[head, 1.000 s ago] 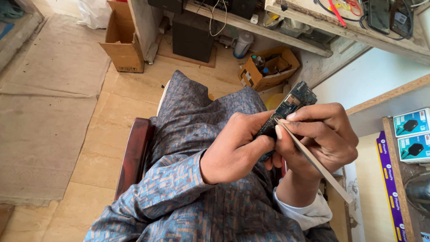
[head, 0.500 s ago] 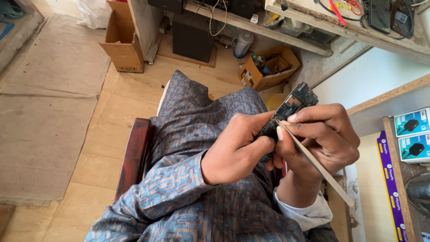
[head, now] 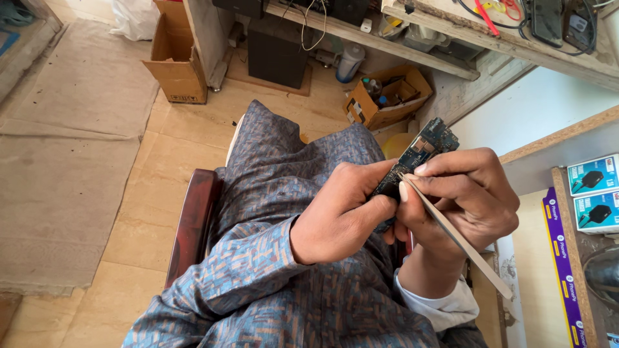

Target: The person sits in a chair holding a phone circuit board on their lap and uses tweezers to work on small components on the board. They turn the board over and continue picking at components with the tweezers, at one point brushing the board with a small red brush.

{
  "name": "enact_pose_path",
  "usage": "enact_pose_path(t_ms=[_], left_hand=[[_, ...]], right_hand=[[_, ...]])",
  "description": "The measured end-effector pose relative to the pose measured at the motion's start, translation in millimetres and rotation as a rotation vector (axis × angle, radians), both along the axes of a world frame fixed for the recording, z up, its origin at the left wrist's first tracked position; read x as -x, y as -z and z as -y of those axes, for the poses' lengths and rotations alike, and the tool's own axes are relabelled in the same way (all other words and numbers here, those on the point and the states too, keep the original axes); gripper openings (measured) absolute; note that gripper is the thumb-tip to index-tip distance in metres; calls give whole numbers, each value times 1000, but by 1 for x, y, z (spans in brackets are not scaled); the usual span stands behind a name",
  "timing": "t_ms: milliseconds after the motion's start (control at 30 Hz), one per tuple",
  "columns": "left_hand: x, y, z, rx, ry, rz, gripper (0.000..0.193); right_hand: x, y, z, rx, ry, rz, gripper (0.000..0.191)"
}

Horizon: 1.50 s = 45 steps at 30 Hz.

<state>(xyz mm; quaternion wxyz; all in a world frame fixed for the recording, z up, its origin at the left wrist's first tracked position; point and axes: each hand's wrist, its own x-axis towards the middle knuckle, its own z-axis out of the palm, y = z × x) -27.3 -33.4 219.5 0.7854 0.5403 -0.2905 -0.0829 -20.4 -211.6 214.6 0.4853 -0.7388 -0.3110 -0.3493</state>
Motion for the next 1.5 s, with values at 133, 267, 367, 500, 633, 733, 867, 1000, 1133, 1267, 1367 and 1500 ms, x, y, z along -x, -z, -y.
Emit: enact_pose_path(t_ms=[133, 267, 367, 500, 633, 733, 867, 1000, 1133, 1267, 1367, 1500], left_hand=[[0, 0, 0, -19, -19, 6, 17], [1, 0, 1, -11, -3, -7, 19], [1, 1, 0, -13, -14, 1, 18], [1, 1, 1, -22, -17, 8, 19], [0, 1, 1, -22, -14, 9, 18], [1, 0, 1, -25, -24, 5, 19], [1, 0, 1, -13, -13, 7, 19], [1, 0, 1, -19, -15, 7, 19], [1, 0, 2, -11, -18, 9, 21], [2, 0, 2, -7, -13, -4, 21], [1, -1, 2, -29, -30, 22, 19], [2, -1, 1, -37, -37, 31, 18]], right_hand=[[0, 2, 1, -6, 8, 18, 16], [1, 3, 0, -27, 2, -5, 15], [2, 3, -1, -30, 11, 7, 14], [1, 1, -1, -20, 11, 4, 14], [1, 0, -3, -19, 27, 12, 14], [2, 0, -3, -37, 23, -3, 13], [2, 0, -3, -44, 17, 0, 13], [1, 1, -3, -22, 29, 19, 13], [2, 1, -3, -33, 28, 14, 13], [3, 1, -2, -25, 28, 9, 14], [3, 0, -2, -10, 25, 15, 14], [3, 0, -2, -28, 34, 5, 14]])
